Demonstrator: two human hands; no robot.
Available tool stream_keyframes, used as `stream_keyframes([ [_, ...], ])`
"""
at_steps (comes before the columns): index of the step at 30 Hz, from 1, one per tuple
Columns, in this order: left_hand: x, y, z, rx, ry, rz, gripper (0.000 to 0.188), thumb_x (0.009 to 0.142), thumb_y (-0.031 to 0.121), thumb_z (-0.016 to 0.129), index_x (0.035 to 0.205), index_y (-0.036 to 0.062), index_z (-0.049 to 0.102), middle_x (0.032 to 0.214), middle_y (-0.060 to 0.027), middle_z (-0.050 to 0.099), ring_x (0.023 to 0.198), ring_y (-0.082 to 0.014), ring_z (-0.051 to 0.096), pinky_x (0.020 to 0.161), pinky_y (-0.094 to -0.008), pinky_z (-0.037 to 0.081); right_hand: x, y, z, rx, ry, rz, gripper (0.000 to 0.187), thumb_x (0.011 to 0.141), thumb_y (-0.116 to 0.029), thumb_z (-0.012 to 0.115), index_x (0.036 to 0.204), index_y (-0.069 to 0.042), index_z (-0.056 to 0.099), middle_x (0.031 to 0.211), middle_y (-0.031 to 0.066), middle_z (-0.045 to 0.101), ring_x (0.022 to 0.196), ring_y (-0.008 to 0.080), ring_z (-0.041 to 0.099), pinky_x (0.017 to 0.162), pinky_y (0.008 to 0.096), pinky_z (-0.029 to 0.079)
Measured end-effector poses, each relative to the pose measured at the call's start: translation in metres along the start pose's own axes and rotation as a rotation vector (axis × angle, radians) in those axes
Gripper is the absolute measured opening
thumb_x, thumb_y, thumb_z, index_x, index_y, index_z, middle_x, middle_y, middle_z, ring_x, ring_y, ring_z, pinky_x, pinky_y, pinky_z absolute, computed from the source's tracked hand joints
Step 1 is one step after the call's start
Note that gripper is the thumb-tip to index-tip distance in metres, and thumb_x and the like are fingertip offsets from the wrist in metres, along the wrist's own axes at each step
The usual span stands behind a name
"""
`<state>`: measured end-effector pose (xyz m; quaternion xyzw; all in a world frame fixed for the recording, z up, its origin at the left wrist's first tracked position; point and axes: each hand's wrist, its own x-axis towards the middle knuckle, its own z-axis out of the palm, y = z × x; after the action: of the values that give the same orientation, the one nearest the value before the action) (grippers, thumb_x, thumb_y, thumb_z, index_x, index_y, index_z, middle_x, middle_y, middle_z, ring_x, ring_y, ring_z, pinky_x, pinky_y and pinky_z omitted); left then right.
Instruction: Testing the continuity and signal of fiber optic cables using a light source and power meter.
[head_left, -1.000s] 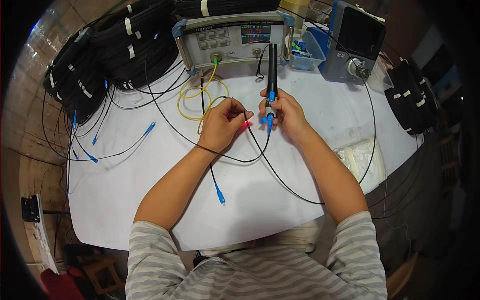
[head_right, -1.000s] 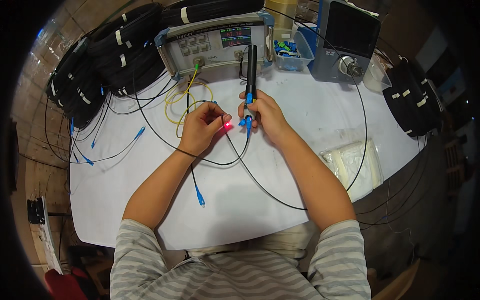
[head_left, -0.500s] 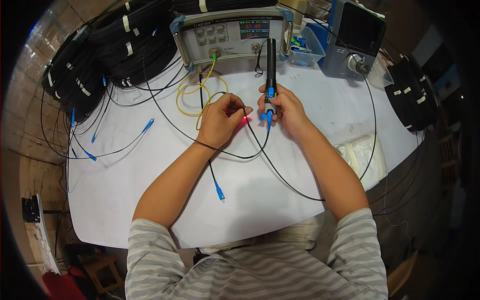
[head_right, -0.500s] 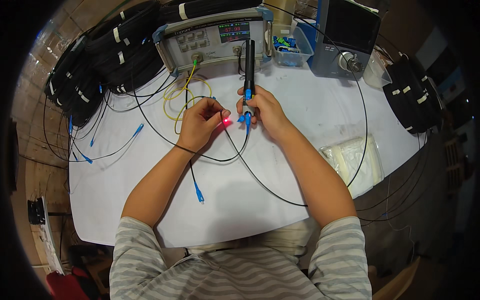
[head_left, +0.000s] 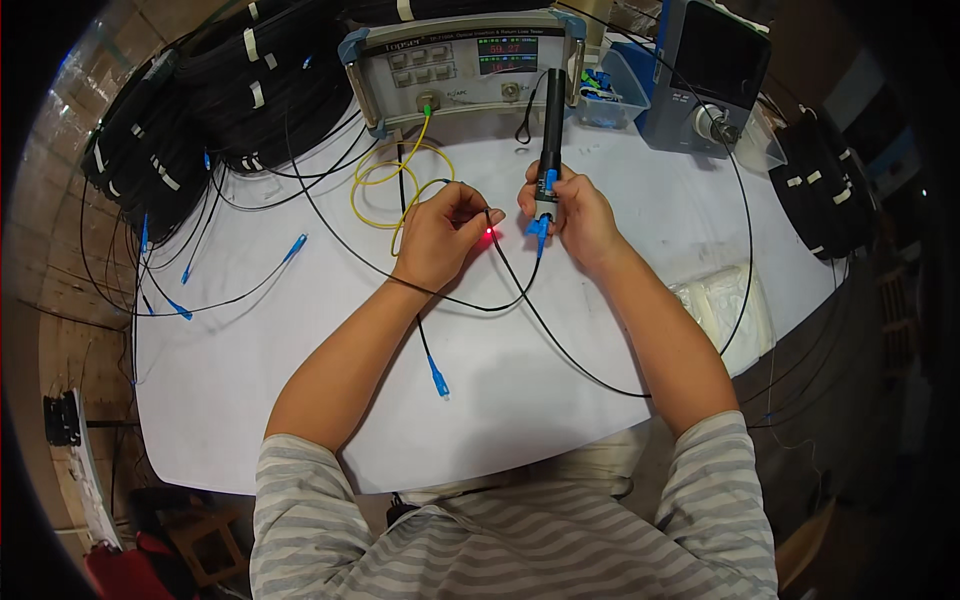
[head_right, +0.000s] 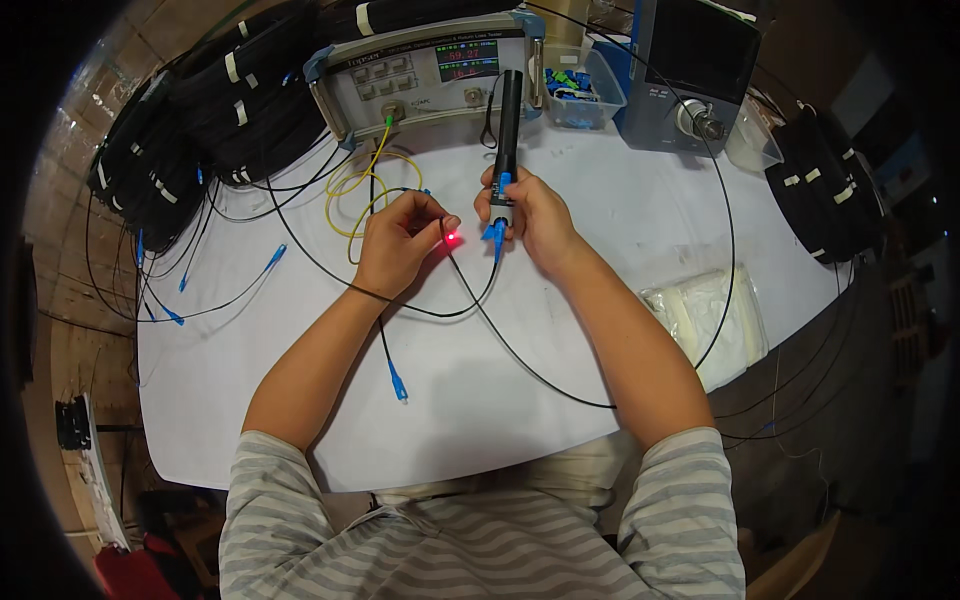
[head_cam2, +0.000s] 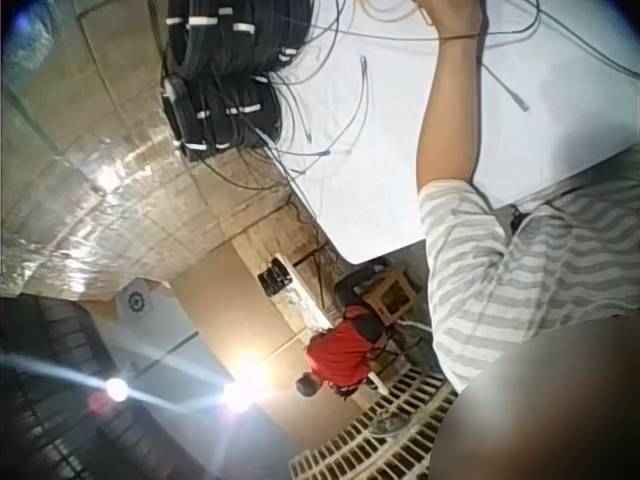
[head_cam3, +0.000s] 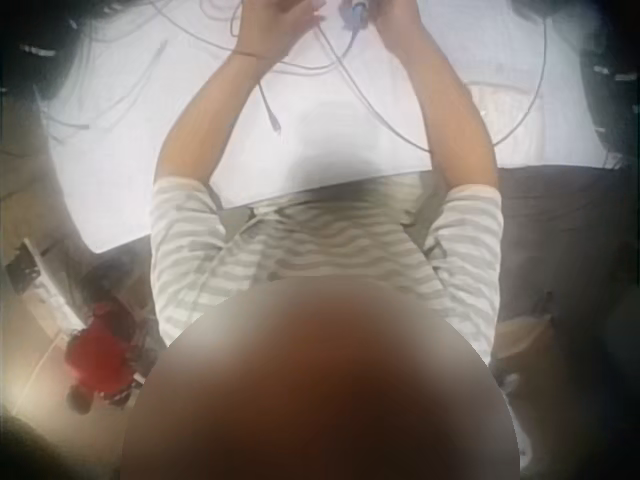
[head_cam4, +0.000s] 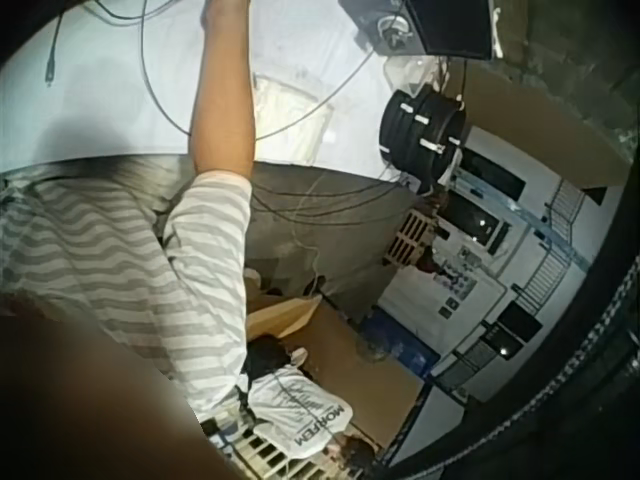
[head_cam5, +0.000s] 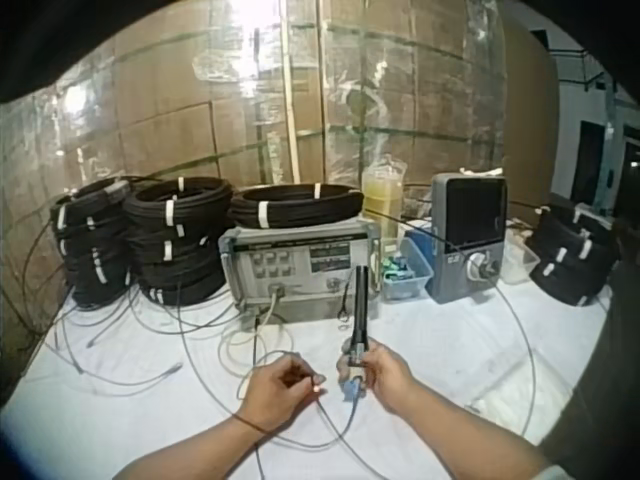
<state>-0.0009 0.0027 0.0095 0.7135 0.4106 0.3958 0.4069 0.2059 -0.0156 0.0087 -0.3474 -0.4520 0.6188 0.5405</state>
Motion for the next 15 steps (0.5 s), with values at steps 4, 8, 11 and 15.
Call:
stream_keyframes([
  [4, 0.0005, -0.0005, -0.0002, 0.013, -0.003, 0.013, 0.018, 0.085, 0.012, 0.075, 0.089, 0.0002, 0.062, 0.079, -0.0027, 0.067, 0.073, -0.0084, 0.062, 0.068, -0.0234, 0.052, 0.0019, 0.0003, -0.0033, 0.017, -0.021, 0.031, 0.034, 0.093, -0.038, 0.034, 0.102, -0.010, 0.050, 0.075, 0.0034, 0.060, 0.060, 0.0077, 0.046, 0.048, 0.0219, 0.032],
  [8, 0.0014, -0.0030, 0.0020, 0.000, 0.032, 0.045, 0.025, 0.082, 0.017, 0.077, 0.085, -0.0012, 0.060, 0.074, -0.0075, 0.068, 0.067, -0.0134, 0.065, 0.065, -0.0266, 0.052, 0.0049, 0.0036, -0.0043, 0.033, -0.004, 0.018, 0.030, 0.092, -0.035, 0.035, 0.101, -0.010, 0.050, 0.071, 0.0043, 0.061, 0.050, 0.0092, 0.045, 0.044, 0.0233, 0.033],
  [11, 0.0018, -0.0059, 0.0015, -0.017, 0.035, 0.054, 0.025, 0.082, 0.017, 0.077, 0.085, -0.0012, 0.060, 0.074, -0.0075, 0.068, 0.067, -0.0138, 0.065, 0.065, -0.0266, 0.052, 0.0052, 0.0037, -0.0049, 0.033, -0.002, 0.009, 0.029, 0.091, -0.034, 0.035, 0.099, -0.011, 0.050, 0.072, 0.0043, 0.061, 0.051, 0.0091, 0.044, 0.045, 0.0237, 0.034],
  [15, 0.0014, -0.0014, -0.0008, 0.062, 0.009, 0.033, 0.019, 0.084, 0.012, 0.076, 0.090, -0.0007, 0.063, 0.077, -0.0031, 0.067, 0.070, -0.0086, 0.061, 0.067, -0.0232, 0.051, 0.0028, 0.0004, -0.0017, 0.003, -0.042, 0.025, 0.031, 0.089, -0.036, 0.035, 0.099, -0.011, 0.050, 0.077, 0.0050, 0.060, 0.065, 0.0099, 0.048, 0.051, 0.0231, 0.034],
])
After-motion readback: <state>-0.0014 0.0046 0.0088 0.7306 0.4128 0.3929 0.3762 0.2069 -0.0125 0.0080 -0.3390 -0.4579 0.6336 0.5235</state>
